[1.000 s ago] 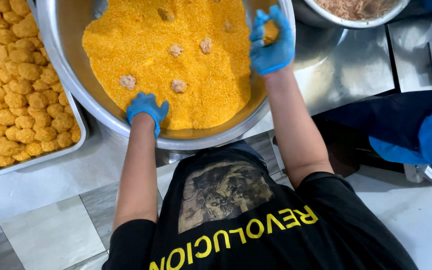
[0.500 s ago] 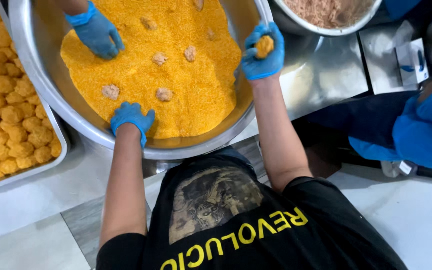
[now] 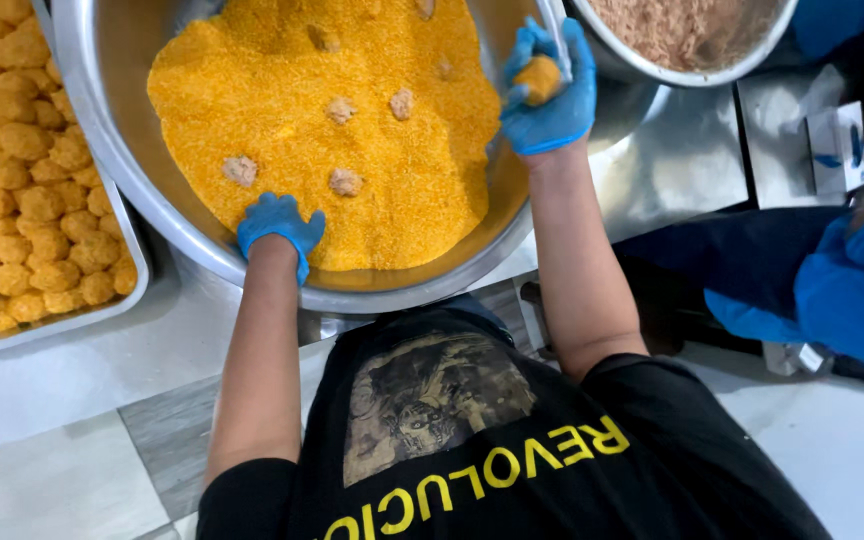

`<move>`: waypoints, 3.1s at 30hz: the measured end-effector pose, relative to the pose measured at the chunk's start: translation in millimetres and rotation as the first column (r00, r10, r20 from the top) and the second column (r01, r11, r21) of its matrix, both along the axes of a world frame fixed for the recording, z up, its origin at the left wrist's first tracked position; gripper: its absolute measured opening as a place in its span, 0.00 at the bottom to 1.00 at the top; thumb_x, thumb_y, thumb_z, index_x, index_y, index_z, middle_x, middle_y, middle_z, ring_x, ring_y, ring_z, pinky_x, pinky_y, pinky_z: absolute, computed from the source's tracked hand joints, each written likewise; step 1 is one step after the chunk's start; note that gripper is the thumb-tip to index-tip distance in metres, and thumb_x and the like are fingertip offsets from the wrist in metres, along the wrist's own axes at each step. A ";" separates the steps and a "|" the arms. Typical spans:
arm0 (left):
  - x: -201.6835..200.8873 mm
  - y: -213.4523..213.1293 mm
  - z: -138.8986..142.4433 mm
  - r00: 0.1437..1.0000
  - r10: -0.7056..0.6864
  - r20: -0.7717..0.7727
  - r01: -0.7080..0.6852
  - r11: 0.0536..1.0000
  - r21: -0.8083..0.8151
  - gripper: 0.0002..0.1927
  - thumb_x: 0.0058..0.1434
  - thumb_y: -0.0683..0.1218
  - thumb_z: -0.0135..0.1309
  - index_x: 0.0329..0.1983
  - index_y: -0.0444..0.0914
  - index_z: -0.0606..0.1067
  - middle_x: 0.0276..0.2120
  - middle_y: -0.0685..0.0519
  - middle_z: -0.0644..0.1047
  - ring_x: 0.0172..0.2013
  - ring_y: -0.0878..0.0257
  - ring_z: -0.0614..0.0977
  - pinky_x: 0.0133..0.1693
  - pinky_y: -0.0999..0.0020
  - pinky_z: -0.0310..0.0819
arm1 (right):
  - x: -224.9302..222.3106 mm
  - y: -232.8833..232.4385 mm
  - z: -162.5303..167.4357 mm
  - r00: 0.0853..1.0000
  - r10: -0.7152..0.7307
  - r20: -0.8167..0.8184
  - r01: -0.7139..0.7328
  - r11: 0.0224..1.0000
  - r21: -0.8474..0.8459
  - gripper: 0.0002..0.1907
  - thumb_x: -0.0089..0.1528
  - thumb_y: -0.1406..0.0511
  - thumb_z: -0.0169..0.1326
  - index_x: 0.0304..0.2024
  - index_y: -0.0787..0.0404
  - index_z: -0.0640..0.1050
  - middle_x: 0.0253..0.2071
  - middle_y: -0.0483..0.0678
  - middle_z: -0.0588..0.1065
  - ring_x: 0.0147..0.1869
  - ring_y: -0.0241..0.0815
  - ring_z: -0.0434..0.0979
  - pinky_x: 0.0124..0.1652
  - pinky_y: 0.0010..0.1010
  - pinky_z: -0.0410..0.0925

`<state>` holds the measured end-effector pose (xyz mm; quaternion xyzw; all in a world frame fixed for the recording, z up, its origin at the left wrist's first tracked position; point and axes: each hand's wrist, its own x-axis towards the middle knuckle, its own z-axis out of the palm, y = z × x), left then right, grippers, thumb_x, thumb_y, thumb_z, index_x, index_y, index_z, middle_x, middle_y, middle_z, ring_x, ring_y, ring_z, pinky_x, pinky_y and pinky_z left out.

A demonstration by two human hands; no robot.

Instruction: The person coats round filling balls in an orange crumb mixture in a large metal bowl, rolling each ball between their gloved hands to cover it, then places the coated balls onto a tray holding other finished balls.

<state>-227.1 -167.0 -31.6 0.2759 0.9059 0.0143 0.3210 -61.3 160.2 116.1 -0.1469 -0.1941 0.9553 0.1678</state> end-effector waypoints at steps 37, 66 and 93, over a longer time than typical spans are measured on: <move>1.2 -7.3 -22.2 1.000 0.018 -0.011 -0.018 0.999 0.037 0.33 0.64 0.67 0.51 0.60 0.38 0.74 0.61 0.41 0.68 0.60 0.42 0.70 0.55 0.43 0.68 | -9.6 -28.4 -199.7 0.601 0.303 0.739 -0.608 0.774 0.177 0.29 0.66 0.50 0.56 0.60 0.64 0.77 0.59 0.53 0.78 0.60 0.48 0.80 0.60 0.41 0.73; 0.7 -8.7 -5.0 0.999 0.038 0.000 -0.038 0.999 0.032 0.34 0.63 0.67 0.50 0.61 0.37 0.73 0.61 0.41 0.68 0.60 0.41 0.70 0.56 0.43 0.68 | -10.2 -38.8 -79.2 0.950 -0.034 0.311 -0.225 0.617 0.754 0.15 0.73 0.56 0.54 0.39 0.61 0.79 0.33 0.49 0.79 0.26 0.38 0.73 0.25 0.30 0.64; 0.2 -6.1 2.5 1.000 0.016 0.001 -0.016 1.000 0.025 0.34 0.63 0.67 0.51 0.61 0.39 0.74 0.62 0.41 0.68 0.61 0.42 0.71 0.57 0.44 0.69 | -3.3 -7.2 -114.1 0.991 0.089 0.103 -0.083 0.995 -0.063 0.19 0.71 0.53 0.47 0.54 0.57 0.78 0.49 0.45 0.79 0.51 0.42 0.80 0.39 0.30 0.74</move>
